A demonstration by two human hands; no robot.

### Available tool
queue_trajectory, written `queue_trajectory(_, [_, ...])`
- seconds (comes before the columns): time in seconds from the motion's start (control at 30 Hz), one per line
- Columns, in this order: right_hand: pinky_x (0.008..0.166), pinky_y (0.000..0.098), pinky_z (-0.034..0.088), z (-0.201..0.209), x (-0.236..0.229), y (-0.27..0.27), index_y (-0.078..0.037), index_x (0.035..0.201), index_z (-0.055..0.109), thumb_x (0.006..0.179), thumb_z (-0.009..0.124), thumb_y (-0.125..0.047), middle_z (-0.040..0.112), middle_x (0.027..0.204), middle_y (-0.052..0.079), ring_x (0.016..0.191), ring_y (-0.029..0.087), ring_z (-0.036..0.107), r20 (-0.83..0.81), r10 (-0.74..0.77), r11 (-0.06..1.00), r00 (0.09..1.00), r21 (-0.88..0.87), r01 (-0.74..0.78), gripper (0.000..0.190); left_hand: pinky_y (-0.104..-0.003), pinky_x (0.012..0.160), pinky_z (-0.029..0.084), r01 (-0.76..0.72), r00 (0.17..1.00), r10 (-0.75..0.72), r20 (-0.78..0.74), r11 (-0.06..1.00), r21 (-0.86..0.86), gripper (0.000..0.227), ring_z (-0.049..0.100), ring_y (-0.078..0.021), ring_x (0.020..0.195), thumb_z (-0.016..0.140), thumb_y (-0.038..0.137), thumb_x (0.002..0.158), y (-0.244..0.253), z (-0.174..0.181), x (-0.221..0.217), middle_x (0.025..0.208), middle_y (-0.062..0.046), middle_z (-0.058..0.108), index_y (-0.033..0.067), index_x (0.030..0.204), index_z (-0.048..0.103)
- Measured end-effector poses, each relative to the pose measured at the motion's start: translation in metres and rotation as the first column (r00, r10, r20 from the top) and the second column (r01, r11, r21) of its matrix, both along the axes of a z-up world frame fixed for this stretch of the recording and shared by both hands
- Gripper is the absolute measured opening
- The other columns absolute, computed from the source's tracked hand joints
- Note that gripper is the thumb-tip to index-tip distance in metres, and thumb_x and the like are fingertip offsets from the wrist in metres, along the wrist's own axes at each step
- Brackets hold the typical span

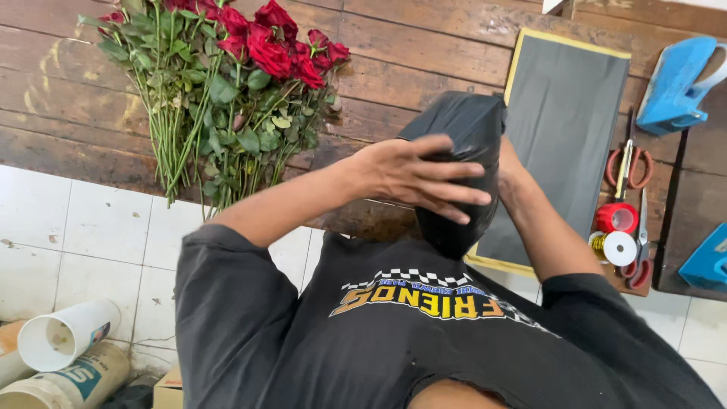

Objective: The person wraps a green floral foam block in black plastic, folds the edges, and secures it with tape. They then pick up a bunch of red roses, separate one rose, and remove its lower leaves.

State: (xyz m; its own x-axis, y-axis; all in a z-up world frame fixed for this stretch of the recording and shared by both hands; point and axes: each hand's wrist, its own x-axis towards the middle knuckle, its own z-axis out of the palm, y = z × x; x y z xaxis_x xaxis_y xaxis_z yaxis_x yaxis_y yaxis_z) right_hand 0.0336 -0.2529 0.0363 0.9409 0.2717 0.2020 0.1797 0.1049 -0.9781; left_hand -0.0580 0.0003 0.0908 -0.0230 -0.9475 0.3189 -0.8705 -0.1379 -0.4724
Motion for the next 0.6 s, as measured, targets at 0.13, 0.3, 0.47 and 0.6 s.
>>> queue_trajectory(0.13, [0.08, 0.0363, 0.032, 0.055, -0.006, -0.006, -0.017, 0.08, 0.034, 0.108, 0.057, -0.057, 0.029, 0.076, 0.002, 0.074, 0.017, 0.03, 0.014, 0.152, 0.987, 0.988, 0.054, -0.153, 0.054, -0.068, 0.128, 0.01, -0.696, 0.648, -0.147, -0.747, 0.285, -0.659, 0.083, 0.005, -0.0509, 0.156, 0.062, 0.009, 0.098, -0.021, -0.076, -0.024, 0.169, -0.012, 0.011, 0.0402, 0.159, 0.014])
queue_trajectory(0.3, [0.07, 0.0334, 0.03, 0.101, -0.002, 0.001, -0.018, 0.069, 0.024, 0.108, 0.052, -0.064, 0.018, 0.063, 0.0, 0.061, 0.015, 0.021, -0.022, 0.277, 0.955, 0.961, 0.115, -0.272, 0.067, -0.056, 0.119, 0.027, -0.959, -0.157, -0.902, -0.402, 0.236, -0.154, 0.076, 0.023, -0.0456, 0.136, 0.065, 0.018, 0.1, -0.068, -0.104, -0.032, 0.15, -0.029, 0.019, 0.0077, 0.155, 0.013])
queue_trajectory(0.47, [0.055, 0.0419, 0.027, 0.166, -0.011, 0.019, -0.004, 0.071, 0.033, 0.109, 0.082, -0.002, 0.031, 0.064, 0.009, 0.054, 0.029, 0.035, 0.583, 0.619, 0.745, 0.527, -0.649, -0.157, 0.062, -0.046, 0.098, 0.062, -0.89, -0.238, -0.966, 0.105, 0.174, -0.421, 0.076, 0.073, -0.0322, 0.113, 0.09, 0.025, 0.09, -0.059, -0.093, 0.01, 0.135, -0.022, 0.069, -0.0002, 0.149, 0.048])
queue_trajectory(0.6, [0.066, 0.0355, 0.046, 0.091, 0.009, 0.002, -0.017, 0.111, 0.088, 0.112, 0.086, -0.01, 0.073, 0.084, 0.0, 0.076, 0.025, 0.07, 0.612, 0.481, 0.669, 0.627, -0.719, 0.188, 0.007, -0.053, 0.125, 0.047, -0.852, 0.09, -0.983, 0.162, -0.16, -0.498, 0.1, 0.056, -0.0359, 0.145, 0.091, 0.027, 0.094, 0.001, -0.095, -0.011, 0.164, -0.017, 0.05, 0.0244, 0.17, 0.026])
